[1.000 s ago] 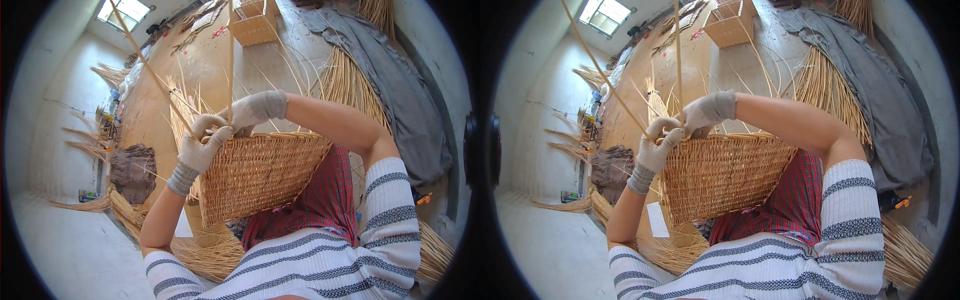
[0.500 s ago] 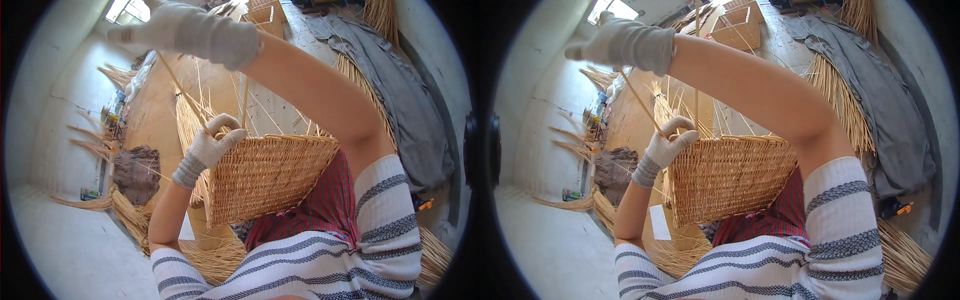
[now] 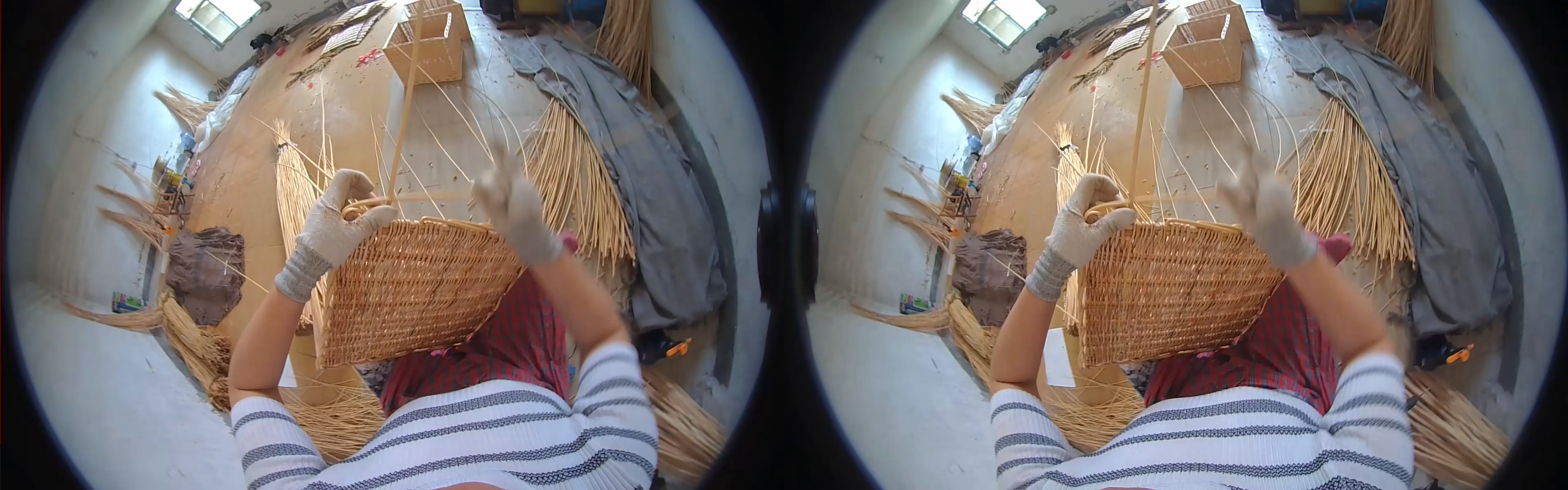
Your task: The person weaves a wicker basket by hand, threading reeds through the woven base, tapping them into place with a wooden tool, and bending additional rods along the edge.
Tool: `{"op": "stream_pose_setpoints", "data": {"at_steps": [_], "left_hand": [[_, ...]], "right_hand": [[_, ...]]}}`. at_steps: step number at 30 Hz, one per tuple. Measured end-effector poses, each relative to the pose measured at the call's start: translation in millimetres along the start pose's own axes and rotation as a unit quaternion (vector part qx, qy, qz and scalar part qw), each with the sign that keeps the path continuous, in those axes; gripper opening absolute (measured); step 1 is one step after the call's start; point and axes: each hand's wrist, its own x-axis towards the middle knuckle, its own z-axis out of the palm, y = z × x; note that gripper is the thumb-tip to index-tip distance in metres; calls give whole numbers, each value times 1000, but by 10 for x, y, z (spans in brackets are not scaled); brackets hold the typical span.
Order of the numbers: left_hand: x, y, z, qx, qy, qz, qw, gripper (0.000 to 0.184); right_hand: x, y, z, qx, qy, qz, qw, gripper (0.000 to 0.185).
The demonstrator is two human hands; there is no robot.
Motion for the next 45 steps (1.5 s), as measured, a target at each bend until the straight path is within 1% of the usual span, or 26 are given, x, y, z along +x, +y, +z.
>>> {"op": "stream_pose_setpoints", "data": {"at_steps": [2,6,8,9,11,14,16,17,19,20,22,23,24,26,29,30,32,34,35,36,37,38,40,43,44,45], "left_hand": [[-20,-49,-41,26,-2,6,1000,51],[-202,73,-137,1,-13,59,998,55],[-362,65,-259,12,-11,59,998,57],[-444,64,-303,64,-1,109,992,56],[-636,208,-337,44,20,100,994,52],[-906,337,-239,46,64,86,993,43],[-1073,391,-209,85,91,89,988,39],[-1138,480,-172,111,138,164,970,37],[-1361,693,-176,129,143,190,963,38],[-1472,805,-192,153,139,215,954,38],[-1635,1011,-233,156,154,242,945,39],[-1708,1106,-255,165,154,266,937,39],[-1749,1213,-287,157,166,261,938,39],[-1742,1433,-380,180,186,350,900,39],[-1739,1626,-499,197,196,403,872,38],[-1765,1619,-506,197,206,398,872,38],[-1824,1540,-510,123,208,383,892,38],[-1807,1311,-510,119,201,356,905,39],[-1760,1100,-504,93,204,361,905,38],[-1686,874,-485,67,205,366,905,36],[-1606,590,-473,82,204,382,898,34],[-1551,289,-458,97,206,396,890,33],[-1590,-169,-344,40,191,296,935,30],[-1602,-874,-141,19,200,246,948,44],[-1597,-1089,-57,17,189,242,951,44],[-1599,-1284,43,-46,185,215,958,44]], "right_hand": [[-489,108,187,51,147,46,987,52],[-643,-129,-262,77,83,5,994,53],[-686,-342,-473,-232,227,-111,939,50],[-692,-272,-628,-247,210,-111,939,50],[-748,-178,-1039,-405,186,-27,895,46],[-762,59,-743,-350,220,24,910,43],[-793,74,-400,-243,222,-17,944,43],[-804,42,-507,-256,212,-15,943,43],[-830,22,-720,-335,126,-174,917,36],[-793,-84,-735,-341,113,-176,916,36],[-885,-365,-415,-200,165,-146,955,30],[-924,-480,-42,-263,167,-198,930,29],[-922,-618,146,-273,159,-191,929,29],[-883,-969,399,-283,113,-263,915,37],[-904,-1302,944,-318,71,-304,895,40],[-882,-1340,1084,-322,62,-298,897,40],[-845,-1345,1293,-294,71,-393,868,41],[-828,-1351,1254,-265,37,-377,887,31],[-784,-1339,1116,-557,42,-477,679,26],[-739,-1324,974,-773,43,-507,378,23],[-683,-1230,896,-809,59,-475,340,27],[-616,-1112,723,-810,62,-472,342,27],[-459,-830,311,-782,-21,-510,358,24],[-467,-277,-60,-826,16,-419,376,22],[-509,-69,-166,-715,64,-331,613,22],[-566,37,-240,-545,112,-223,801,23]]}}
